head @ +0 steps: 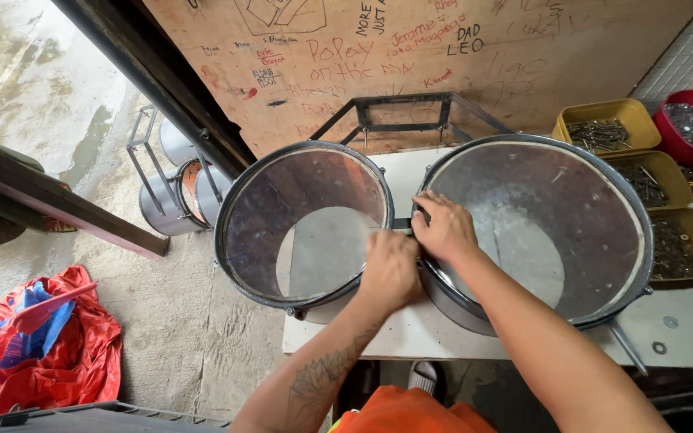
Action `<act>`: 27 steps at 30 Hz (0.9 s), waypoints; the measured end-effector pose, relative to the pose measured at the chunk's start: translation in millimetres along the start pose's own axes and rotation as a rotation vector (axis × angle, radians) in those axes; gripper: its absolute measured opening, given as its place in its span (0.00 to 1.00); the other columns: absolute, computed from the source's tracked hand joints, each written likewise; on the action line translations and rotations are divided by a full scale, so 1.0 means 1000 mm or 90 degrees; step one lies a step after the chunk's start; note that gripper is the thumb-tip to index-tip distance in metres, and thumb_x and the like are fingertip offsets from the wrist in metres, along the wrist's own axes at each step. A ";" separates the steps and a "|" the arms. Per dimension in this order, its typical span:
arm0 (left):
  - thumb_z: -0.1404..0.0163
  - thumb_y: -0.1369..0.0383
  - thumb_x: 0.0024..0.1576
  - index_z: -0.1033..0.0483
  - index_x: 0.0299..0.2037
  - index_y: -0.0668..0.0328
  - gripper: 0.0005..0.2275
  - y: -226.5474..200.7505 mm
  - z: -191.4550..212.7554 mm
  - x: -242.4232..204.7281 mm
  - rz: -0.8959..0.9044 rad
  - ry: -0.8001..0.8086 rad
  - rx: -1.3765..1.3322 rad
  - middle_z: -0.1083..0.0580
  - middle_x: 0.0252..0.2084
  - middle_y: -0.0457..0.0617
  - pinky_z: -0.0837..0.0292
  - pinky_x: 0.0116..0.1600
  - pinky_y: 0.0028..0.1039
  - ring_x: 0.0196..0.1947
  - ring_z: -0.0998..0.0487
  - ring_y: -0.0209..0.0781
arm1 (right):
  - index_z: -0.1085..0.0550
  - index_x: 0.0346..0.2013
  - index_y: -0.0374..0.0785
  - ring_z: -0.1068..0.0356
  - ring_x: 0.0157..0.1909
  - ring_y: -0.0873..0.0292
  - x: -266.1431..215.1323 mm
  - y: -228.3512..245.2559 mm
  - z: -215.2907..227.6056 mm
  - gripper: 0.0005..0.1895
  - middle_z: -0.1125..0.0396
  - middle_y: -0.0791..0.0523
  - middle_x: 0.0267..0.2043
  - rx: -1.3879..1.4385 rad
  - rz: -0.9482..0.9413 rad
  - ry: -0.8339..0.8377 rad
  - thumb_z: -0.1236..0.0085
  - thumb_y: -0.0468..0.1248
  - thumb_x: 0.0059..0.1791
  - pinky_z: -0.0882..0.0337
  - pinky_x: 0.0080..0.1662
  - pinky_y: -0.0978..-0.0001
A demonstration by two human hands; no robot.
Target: The person is assembling a drum by tightening the tension rods on the drum head using a drum key. They work on two drums placed on a table, rotating the key to secure the hardware.
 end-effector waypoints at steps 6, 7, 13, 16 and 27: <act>0.53 0.69 0.46 0.27 0.34 0.57 0.07 -0.042 0.039 -0.017 -0.032 -0.151 -0.058 0.30 0.42 0.52 0.53 0.71 0.57 0.54 0.29 0.55 | 0.18 0.51 0.46 0.27 0.60 0.50 -0.004 0.014 0.019 0.21 0.25 0.49 0.53 0.013 0.025 -0.004 0.43 0.49 0.47 0.32 0.65 0.58; 0.50 0.66 0.47 0.27 0.42 0.57 0.13 -0.042 0.042 -0.017 -0.018 -0.172 -0.069 0.28 0.40 0.52 0.50 0.72 0.53 0.51 0.25 0.53 | 0.18 0.50 0.43 0.27 0.59 0.50 -0.005 0.017 0.019 0.22 0.24 0.48 0.52 0.015 0.035 -0.020 0.40 0.48 0.46 0.32 0.65 0.58; 0.46 0.63 0.57 0.24 0.42 0.49 0.06 -0.012 -0.005 -0.006 0.058 -0.288 -0.008 0.26 0.35 0.42 0.27 0.52 0.29 0.36 0.20 0.40 | 0.19 0.52 0.41 0.28 0.61 0.50 -0.004 0.008 0.009 0.24 0.25 0.48 0.54 0.049 0.029 0.007 0.40 0.51 0.47 0.34 0.67 0.57; 0.42 0.63 0.44 0.23 0.44 0.46 0.16 -0.032 0.029 -0.002 0.164 -0.375 0.098 0.28 0.50 0.51 0.32 0.49 0.38 0.40 0.24 0.50 | 0.19 0.52 0.41 0.28 0.62 0.50 -0.007 0.016 0.021 0.24 0.25 0.48 0.54 0.053 0.027 0.022 0.39 0.50 0.46 0.35 0.67 0.57; 0.38 0.55 0.35 0.25 0.45 0.60 0.27 -0.017 0.043 -0.037 0.323 -0.222 0.068 0.28 0.38 0.54 0.31 0.50 0.42 0.37 0.24 0.55 | 0.19 0.51 0.41 0.27 0.61 0.50 -0.004 0.009 0.016 0.31 0.25 0.49 0.53 0.033 0.035 -0.008 0.32 0.52 0.37 0.35 0.67 0.57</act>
Point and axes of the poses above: each hand's wrist, its own x-axis towards the middle knuckle, its own z-axis out of the back of the hand, y = z × x, the point moved 2 cm from there along x, towards the middle knuckle
